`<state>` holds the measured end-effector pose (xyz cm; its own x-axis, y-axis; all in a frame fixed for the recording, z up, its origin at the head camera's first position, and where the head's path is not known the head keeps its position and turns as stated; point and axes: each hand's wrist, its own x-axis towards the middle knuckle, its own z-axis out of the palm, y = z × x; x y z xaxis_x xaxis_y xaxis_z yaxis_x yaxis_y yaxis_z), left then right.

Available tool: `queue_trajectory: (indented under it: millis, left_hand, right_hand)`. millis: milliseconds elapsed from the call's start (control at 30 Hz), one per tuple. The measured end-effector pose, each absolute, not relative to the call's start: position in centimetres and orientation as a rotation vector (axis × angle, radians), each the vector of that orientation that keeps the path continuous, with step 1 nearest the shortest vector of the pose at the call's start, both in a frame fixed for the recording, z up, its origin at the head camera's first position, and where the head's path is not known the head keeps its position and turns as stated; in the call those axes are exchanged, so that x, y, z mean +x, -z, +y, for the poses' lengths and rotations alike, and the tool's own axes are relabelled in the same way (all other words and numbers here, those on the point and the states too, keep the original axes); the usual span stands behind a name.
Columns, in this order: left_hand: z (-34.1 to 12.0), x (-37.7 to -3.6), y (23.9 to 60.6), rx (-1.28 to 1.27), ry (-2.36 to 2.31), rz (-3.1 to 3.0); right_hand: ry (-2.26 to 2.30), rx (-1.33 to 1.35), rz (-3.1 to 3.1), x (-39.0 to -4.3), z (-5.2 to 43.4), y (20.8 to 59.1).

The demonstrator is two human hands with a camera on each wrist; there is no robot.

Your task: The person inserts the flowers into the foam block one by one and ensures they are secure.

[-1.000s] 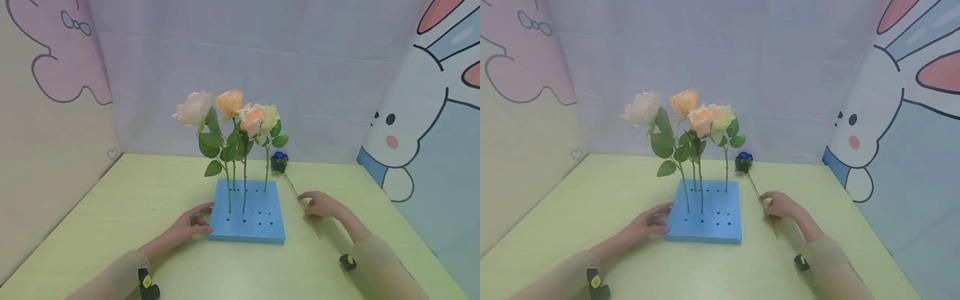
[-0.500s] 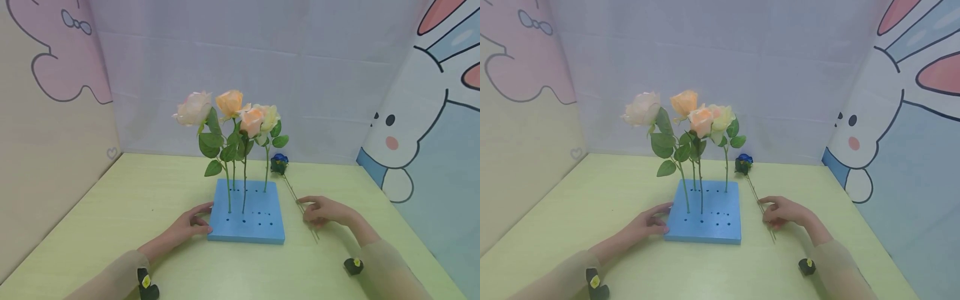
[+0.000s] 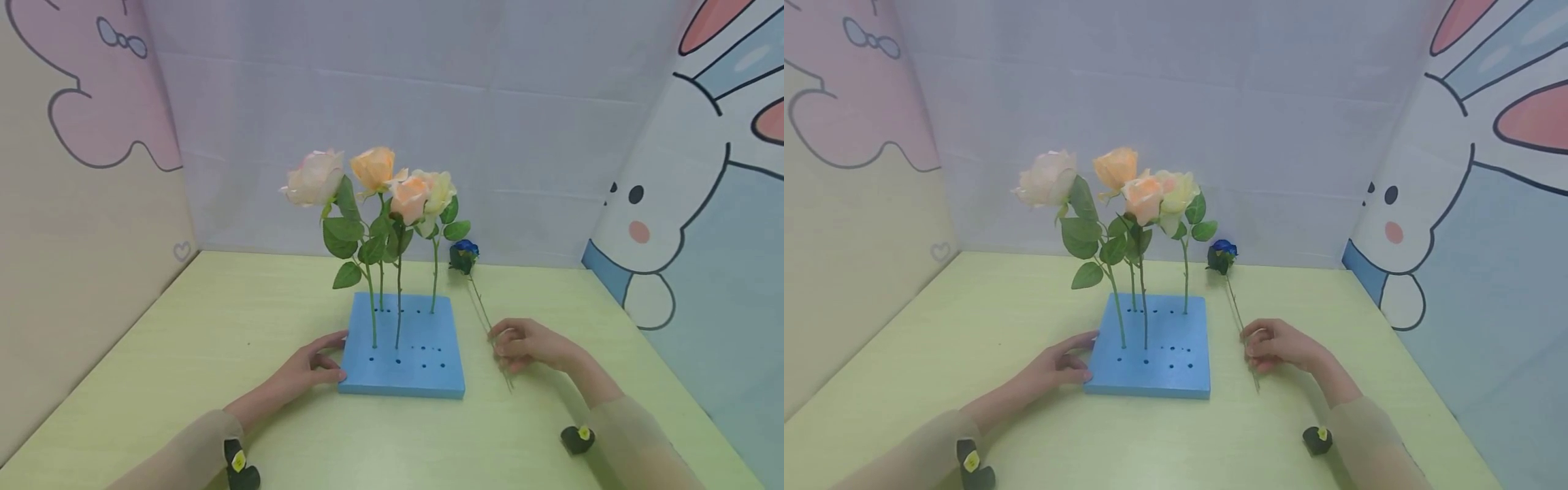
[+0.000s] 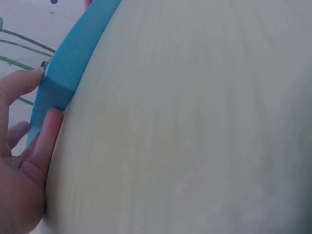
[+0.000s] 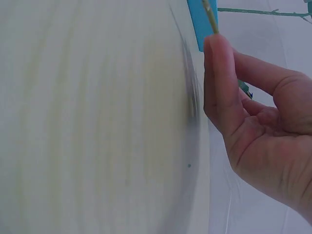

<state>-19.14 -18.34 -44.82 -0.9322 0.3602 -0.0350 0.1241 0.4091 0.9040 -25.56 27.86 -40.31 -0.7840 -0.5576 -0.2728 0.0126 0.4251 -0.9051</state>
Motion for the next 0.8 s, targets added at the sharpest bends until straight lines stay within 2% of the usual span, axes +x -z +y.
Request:
queue_trajectory:
  millis: [567,800]
  left_hand:
    - [-18.4,-19.0,44.6,0.434,-1.549,2.438]
    - [-18.3,-19.0,44.6,0.429,-1.542,2.444]
  right_hand:
    - [1.551,-0.366,2.281,-25.1,26.6,39.3]
    - [1.662,-0.415,2.324,-24.9,26.0,39.1]
